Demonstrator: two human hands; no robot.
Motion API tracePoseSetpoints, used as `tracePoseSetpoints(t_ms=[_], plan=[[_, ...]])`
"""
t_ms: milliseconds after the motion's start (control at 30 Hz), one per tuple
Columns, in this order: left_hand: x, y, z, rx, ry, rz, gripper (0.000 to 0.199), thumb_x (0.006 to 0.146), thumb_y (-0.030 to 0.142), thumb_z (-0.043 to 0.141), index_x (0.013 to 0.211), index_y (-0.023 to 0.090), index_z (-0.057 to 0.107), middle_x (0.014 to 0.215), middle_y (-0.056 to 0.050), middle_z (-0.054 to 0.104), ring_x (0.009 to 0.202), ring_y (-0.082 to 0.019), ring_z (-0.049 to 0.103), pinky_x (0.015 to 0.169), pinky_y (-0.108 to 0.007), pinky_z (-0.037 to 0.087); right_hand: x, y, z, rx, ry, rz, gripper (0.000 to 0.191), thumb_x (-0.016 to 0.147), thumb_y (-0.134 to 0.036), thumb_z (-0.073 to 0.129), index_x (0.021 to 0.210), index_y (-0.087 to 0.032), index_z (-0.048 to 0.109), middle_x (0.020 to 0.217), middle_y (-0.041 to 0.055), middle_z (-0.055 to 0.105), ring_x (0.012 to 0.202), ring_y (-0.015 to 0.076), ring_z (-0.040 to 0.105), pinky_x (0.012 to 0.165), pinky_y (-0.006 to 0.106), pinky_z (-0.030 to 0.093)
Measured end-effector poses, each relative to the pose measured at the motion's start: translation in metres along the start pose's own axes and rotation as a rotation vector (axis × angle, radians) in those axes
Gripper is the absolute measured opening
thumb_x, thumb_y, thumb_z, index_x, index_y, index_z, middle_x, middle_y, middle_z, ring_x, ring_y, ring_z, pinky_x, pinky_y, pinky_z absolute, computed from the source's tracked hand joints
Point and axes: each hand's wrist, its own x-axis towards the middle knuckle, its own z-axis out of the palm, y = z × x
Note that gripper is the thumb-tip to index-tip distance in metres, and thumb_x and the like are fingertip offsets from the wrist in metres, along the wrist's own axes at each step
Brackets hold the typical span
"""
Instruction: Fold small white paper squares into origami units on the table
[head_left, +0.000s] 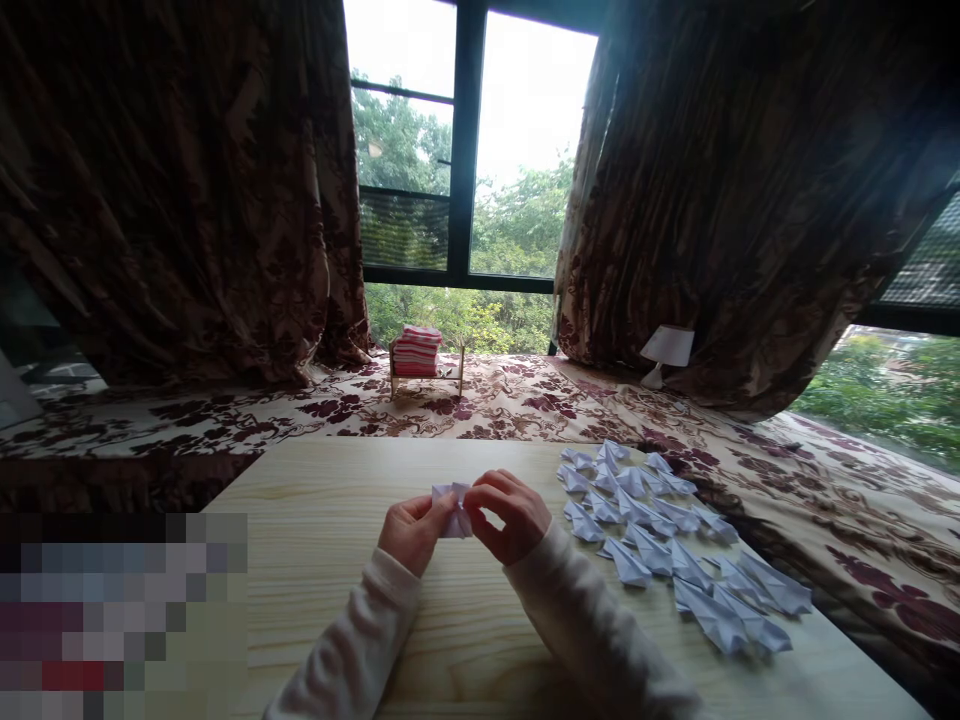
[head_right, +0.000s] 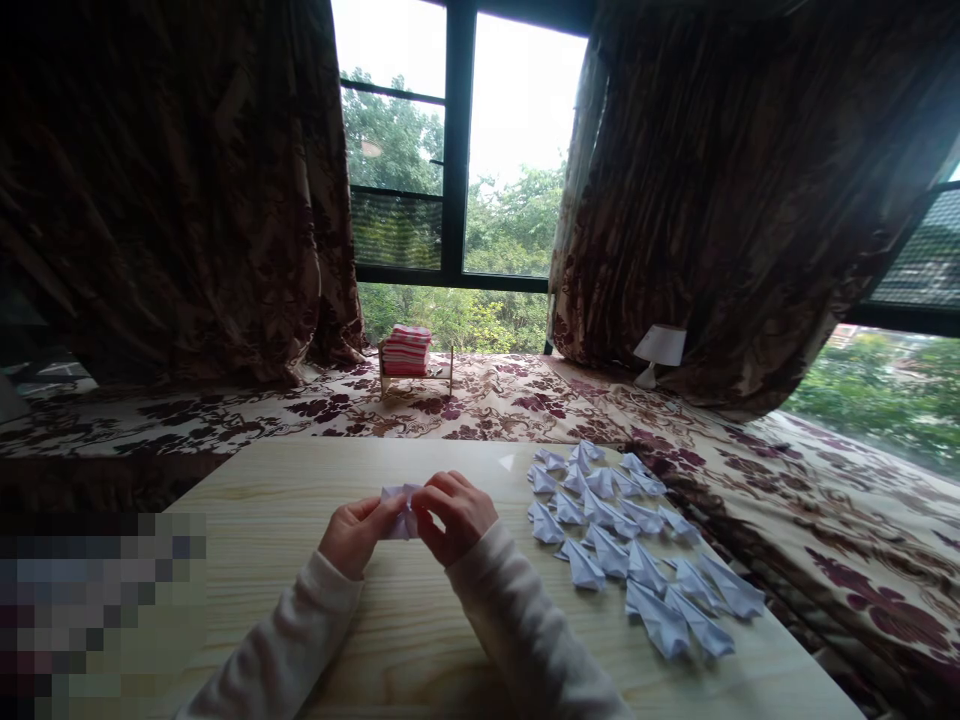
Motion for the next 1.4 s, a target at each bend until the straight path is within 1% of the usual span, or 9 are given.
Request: tracePoseSetpoints(t_ms=[300,533,733,833,1033,1133,1233,1300,1400], plan=[[0.0,-0.006,0.0,-0.082,-0.018,-0.012,0.026,0.053,0.034,0.073,0.067,0.012,0.073,0.056,-0.002,0.068,0.052,-0.014,0.058,0.057,-0.025,0.049,-0.001,0.0,0.005,0.168,0.037,0.101,0.017,0.068,-0.008,0.05,0.074,-0.02,0.06,0.072,0.0015,0.056,0.065,0.0127,0.05,0.058,0.023,0.043],[0.0,-0.012,-0.002,0.356,0.102,0.357,0.02,0.068,0.031,0.06,0.067,0.014,0.069,0.059,-0.003,0.065,0.058,-0.015,0.057,0.056,-0.025,0.046,-0.002,0.004,0.011,0.394,0.037,0.573,0.02,0.077,-0.03,0.052,0.068,-0.015,0.061,0.061,0.0019,0.057,0.056,0.0114,0.052,0.047,0.02,0.041],[-0.003,-0.008,0.0,0.376,0.098,0.467,0.026,0.07,0.03,0.057,0.048,0.016,0.056,0.06,-0.002,0.062,0.058,-0.014,0.056,0.055,-0.024,0.044,-0.007,0.009,0.024,0.627,0.008,0.654,0.023,0.071,-0.037,0.059,0.066,-0.014,0.06,0.054,-0.0004,0.055,0.048,0.0094,0.045,0.043,0.021,0.036],[-0.004,-0.008,0.001,0.335,0.097,0.418,0.025,0.069,0.031,0.059,0.049,0.016,0.057,0.061,-0.002,0.064,0.058,-0.014,0.056,0.056,-0.024,0.045,-0.006,0.009,0.023,0.715,-0.003,0.65,0.022,0.069,-0.036,0.061,0.065,-0.015,0.059,0.053,-0.0017,0.053,0.047,0.0086,0.042,0.044,0.021,0.034],[-0.001,-0.01,0.005,-0.008,0.087,0.097,0.026,0.057,0.037,0.071,0.067,0.013,0.071,0.056,-0.001,0.066,0.054,-0.013,0.056,0.054,-0.023,0.044,-0.005,0.005,0.029,0.784,0.133,0.69,0.022,0.066,-0.033,0.064,0.059,-0.016,0.054,0.048,-0.0046,0.047,0.045,0.0075,0.04,0.043,0.021,0.032],[0.004,-0.012,0.002,-0.115,0.13,0.014,0.03,0.052,0.037,0.074,0.069,0.013,0.072,0.058,-0.002,0.067,0.055,-0.013,0.057,0.056,-0.023,0.045,-0.006,0.004,0.034,0.789,0.078,0.736,0.027,0.07,-0.04,0.059,0.06,-0.016,0.053,0.046,-0.0038,0.048,0.041,0.0078,0.042,0.04,0.021,0.035],[0.006,-0.012,-0.001,-0.085,0.145,0.004,0.029,0.051,0.036,0.074,0.068,0.012,0.073,0.055,-0.003,0.066,0.052,-0.013,0.056,0.053,-0.024,0.043,-0.005,0.002,0.026,0.528,0.045,0.638,0.023,0.075,-0.035,0.055,0.064,-0.015,0.056,0.051,-0.0003,0.054,0.046,0.01,0.048,0.042,0.021,0.04],[0.005,-0.011,-0.002,-0.026,0.131,0.021,0.027,0.051,0.034,0.073,0.066,0.011,0.072,0.054,-0.003,0.066,0.05,-0.013,0.054,0.051,-0.023,0.042,-0.004,0.001,0.015,0.306,0.128,0.462,0.016,0.075,-0.026,0.055,0.086,-0.016,0.061,0.071,0.0039,0.061,0.061,0.0131,0.056,0.051,0.023,0.046],[0.002,-0.009,-0.001,0.035,0.093,0.032,0.026,0.051,0.034,0.073,0.064,0.012,0.072,0.054,-0.003,0.067,0.049,-0.013,0.055,0.05,-0.024,0.042,-0.003,0.001,0.004,0.246,0.082,0.198,0.026,0.077,-0.017,0.051,0.102,-0.019,0.059,0.094,0.0079,0.06,0.079,0.0157,0.058,0.062,0.026,0.05]])
